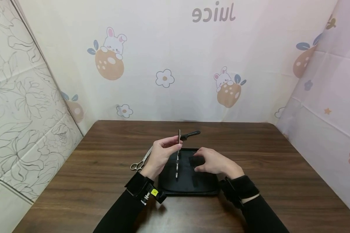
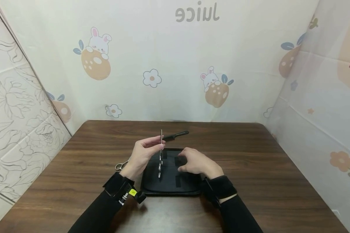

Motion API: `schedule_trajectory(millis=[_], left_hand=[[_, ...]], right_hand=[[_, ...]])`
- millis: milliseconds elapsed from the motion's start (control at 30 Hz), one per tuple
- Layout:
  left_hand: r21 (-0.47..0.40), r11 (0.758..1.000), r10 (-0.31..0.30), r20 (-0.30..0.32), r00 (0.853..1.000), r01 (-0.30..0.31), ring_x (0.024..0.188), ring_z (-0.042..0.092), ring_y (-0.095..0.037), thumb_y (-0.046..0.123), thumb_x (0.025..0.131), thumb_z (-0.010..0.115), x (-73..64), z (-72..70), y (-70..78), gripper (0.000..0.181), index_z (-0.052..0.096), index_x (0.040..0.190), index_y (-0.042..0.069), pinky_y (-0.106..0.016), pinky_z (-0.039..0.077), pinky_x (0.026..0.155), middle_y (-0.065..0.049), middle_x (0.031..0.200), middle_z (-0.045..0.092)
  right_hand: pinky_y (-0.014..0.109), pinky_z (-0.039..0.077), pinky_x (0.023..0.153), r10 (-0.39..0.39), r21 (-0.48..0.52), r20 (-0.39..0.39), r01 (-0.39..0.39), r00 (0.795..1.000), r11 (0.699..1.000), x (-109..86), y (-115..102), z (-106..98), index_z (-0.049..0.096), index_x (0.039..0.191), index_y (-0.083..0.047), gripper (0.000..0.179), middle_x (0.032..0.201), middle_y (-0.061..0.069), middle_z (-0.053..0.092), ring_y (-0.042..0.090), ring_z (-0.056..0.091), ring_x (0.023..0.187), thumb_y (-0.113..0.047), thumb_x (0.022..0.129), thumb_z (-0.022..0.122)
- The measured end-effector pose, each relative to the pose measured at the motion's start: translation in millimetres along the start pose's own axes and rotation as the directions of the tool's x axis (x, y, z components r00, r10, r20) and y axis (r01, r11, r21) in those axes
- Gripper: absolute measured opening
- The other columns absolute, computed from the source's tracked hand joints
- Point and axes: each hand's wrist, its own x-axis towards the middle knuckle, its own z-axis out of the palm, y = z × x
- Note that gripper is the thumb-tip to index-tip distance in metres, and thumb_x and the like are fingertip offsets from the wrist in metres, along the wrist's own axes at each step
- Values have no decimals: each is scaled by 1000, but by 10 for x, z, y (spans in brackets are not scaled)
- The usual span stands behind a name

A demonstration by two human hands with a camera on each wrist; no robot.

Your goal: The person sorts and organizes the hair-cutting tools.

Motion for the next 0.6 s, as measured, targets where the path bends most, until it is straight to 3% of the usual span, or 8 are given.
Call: schedule_trajectory(millis=[233, 467, 600], left_hand=[[12, 1000, 5, 8, 1000, -5, 97, 70, -15, -4, 92, 71, 0, -7, 26, 33, 70, 125, -5, -31, 53, 92, -12, 106, 75], [43, 999, 5, 7, 1000, -5, 95, 71, -15, -5, 91, 71, -3, -22, 32, 33, 70, 125, -4, -30, 54, 91, -22, 112, 72], [106, 994, 12, 17, 1000, -14, 96, 70, -14, -4, 92, 70, -16, -29, 54, 33, 70, 126, -3, -29, 54, 90, -21, 110, 72]], right_hand=[[55, 42, 106, 48, -3, 37, -48, 998, 999, -35, 1, 6, 63, 136, -3, 56, 141, 14, 53, 35, 49, 132, -26, 88, 82], [53, 41, 107, 65, -34, 57, -64, 996, 997, -32, 0, 46, 60, 137, -1, 62, 141, 14, 52, 34, 47, 132, -27, 86, 83], [53, 42, 106, 60, -44, 64, -57, 996, 997, -45, 2, 75, 60, 137, 0, 63, 141, 15, 51, 33, 47, 132, -28, 86, 83]])
